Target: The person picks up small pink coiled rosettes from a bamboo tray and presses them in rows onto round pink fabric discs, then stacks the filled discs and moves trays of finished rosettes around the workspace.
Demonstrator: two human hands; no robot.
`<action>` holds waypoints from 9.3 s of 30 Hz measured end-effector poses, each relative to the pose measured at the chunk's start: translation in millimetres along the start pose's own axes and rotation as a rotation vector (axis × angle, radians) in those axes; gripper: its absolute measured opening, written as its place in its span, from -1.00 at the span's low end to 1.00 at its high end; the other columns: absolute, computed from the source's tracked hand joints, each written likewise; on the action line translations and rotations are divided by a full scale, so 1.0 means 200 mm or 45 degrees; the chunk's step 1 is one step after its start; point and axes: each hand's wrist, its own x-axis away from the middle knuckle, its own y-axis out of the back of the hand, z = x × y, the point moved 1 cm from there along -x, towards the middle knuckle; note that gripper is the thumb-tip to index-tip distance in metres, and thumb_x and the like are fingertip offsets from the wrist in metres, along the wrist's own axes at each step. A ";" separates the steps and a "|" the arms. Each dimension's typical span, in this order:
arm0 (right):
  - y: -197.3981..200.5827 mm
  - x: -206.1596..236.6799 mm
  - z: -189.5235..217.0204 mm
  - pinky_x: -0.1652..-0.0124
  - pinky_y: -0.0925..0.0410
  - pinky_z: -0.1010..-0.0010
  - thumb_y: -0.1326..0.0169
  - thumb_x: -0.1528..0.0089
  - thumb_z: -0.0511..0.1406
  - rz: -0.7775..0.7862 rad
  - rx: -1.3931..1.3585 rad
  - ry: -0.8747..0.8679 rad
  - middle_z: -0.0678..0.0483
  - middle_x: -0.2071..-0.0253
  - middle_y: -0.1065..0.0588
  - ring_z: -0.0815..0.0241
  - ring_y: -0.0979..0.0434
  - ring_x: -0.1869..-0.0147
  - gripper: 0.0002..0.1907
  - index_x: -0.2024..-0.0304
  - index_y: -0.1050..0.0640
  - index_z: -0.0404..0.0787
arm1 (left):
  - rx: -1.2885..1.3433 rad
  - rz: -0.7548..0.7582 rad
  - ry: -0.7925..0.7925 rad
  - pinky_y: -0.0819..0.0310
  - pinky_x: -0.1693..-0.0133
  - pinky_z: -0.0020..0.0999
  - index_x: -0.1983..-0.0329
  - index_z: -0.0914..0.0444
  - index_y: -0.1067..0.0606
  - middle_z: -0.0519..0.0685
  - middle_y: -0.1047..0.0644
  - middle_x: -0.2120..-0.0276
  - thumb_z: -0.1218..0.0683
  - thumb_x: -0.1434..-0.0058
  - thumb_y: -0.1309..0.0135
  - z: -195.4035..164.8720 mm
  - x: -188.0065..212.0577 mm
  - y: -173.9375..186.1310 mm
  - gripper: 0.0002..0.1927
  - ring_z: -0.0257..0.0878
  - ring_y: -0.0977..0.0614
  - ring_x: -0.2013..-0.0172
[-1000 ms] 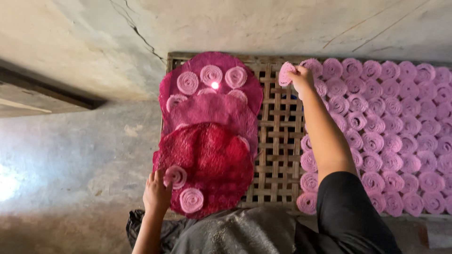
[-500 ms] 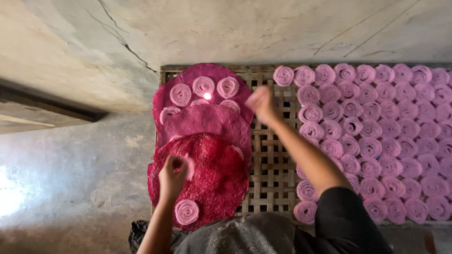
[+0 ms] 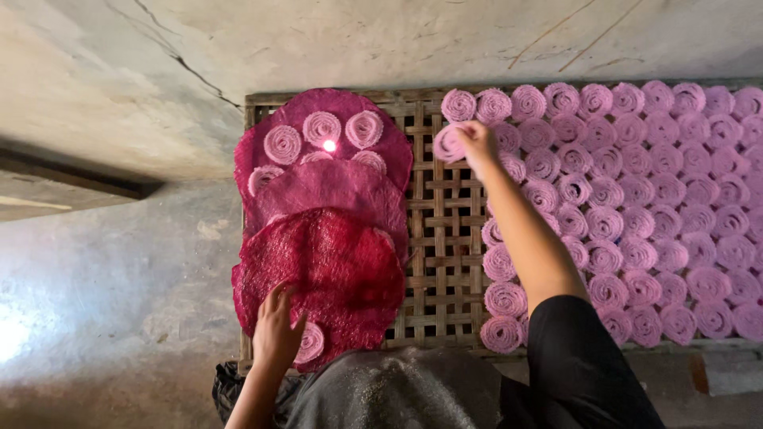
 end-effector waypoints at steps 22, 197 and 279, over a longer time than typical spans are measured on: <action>-0.63 1.52 -0.13 -0.17 -0.35 0.36 -0.02 -0.52 -0.14 1.505 -0.432 -0.146 0.00 -0.19 -0.46 0.30 -0.48 -0.23 -0.63 -0.26 -0.45 -0.23 | 1.043 0.043 0.073 -0.53 0.24 -0.26 0.14 0.31 -0.43 0.12 -0.58 0.35 0.15 -0.20 -0.22 -0.04 -0.02 -0.54 -0.75 -0.20 -0.59 0.33; -0.18 1.26 -0.24 -0.02 -0.52 0.18 -0.12 -0.40 -0.06 0.819 -0.715 -0.068 -0.16 0.00 -0.61 0.02 -0.63 0.00 -0.56 -0.05 -0.60 -0.31 | 0.635 0.061 -0.250 -0.63 0.25 -0.18 0.15 0.28 -0.52 0.11 -0.67 0.27 0.03 -0.25 -0.17 -0.41 -0.33 -0.37 -0.76 -0.10 -0.71 0.31; 0.05 1.75 -0.70 0.15 -0.45 0.23 -0.16 -0.23 -0.39 0.277 0.026 0.360 -0.18 0.05 -0.57 -0.05 -0.60 0.12 -0.55 -0.19 -0.47 -0.31 | 0.579 0.268 -0.642 -0.52 0.17 -0.06 -0.02 0.19 -0.49 0.06 -0.54 0.06 0.07 -0.21 -0.18 -0.69 0.14 -0.40 -0.68 0.09 -0.63 0.14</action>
